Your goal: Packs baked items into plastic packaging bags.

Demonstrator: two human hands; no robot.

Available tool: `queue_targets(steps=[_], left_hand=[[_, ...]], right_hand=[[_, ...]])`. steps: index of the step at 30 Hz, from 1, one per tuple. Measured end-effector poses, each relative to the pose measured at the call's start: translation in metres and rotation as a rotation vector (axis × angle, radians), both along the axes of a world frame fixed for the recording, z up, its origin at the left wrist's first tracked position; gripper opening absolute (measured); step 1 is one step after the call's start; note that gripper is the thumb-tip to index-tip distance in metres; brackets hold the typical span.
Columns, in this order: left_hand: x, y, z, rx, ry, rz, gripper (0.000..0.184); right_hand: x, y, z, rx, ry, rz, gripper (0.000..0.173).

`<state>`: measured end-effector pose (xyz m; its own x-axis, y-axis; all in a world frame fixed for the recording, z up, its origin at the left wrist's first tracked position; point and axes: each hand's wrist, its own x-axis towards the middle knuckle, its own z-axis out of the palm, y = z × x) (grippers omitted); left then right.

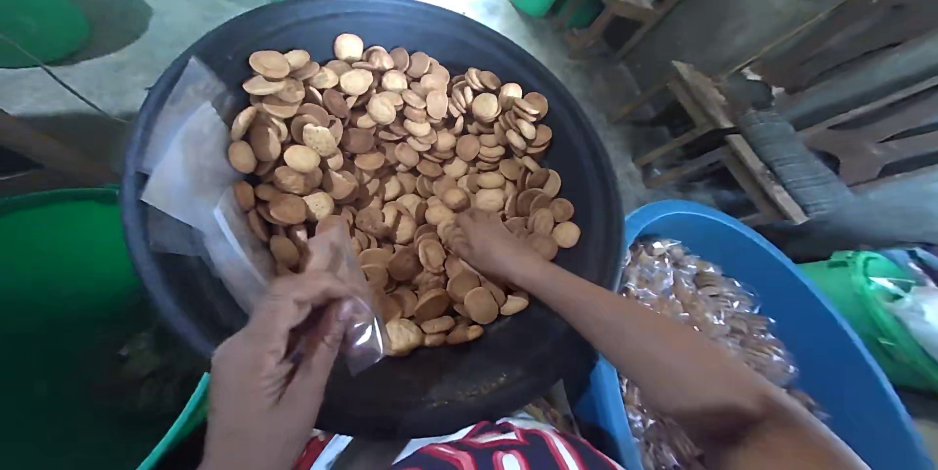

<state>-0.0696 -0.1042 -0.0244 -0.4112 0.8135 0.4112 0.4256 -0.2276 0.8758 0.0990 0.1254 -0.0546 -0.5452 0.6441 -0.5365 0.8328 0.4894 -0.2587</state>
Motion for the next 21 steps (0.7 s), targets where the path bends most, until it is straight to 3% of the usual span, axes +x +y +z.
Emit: queue_targets(steps=[4,9,16,21], left_hand=[[0.011,-0.004,-0.018,-0.008,0.038,-0.003,0.023],[0.016,-0.009,-0.025,0.004,0.098,0.021,0.021],[0.016,-0.008,-0.027,0.048,0.116,0.036,0.020],[0.017,-0.007,-0.026,0.048,0.093,0.027,0.019]], right_hand=[[-0.004,0.003,-0.007,0.004,0.017,-0.017,0.047],[0.000,0.007,0.003,0.077,-0.146,0.036,0.046],[0.025,0.041,0.017,0.157,-0.051,0.008,0.039],[0.043,0.046,0.013,0.176,-0.283,0.170,0.032]])
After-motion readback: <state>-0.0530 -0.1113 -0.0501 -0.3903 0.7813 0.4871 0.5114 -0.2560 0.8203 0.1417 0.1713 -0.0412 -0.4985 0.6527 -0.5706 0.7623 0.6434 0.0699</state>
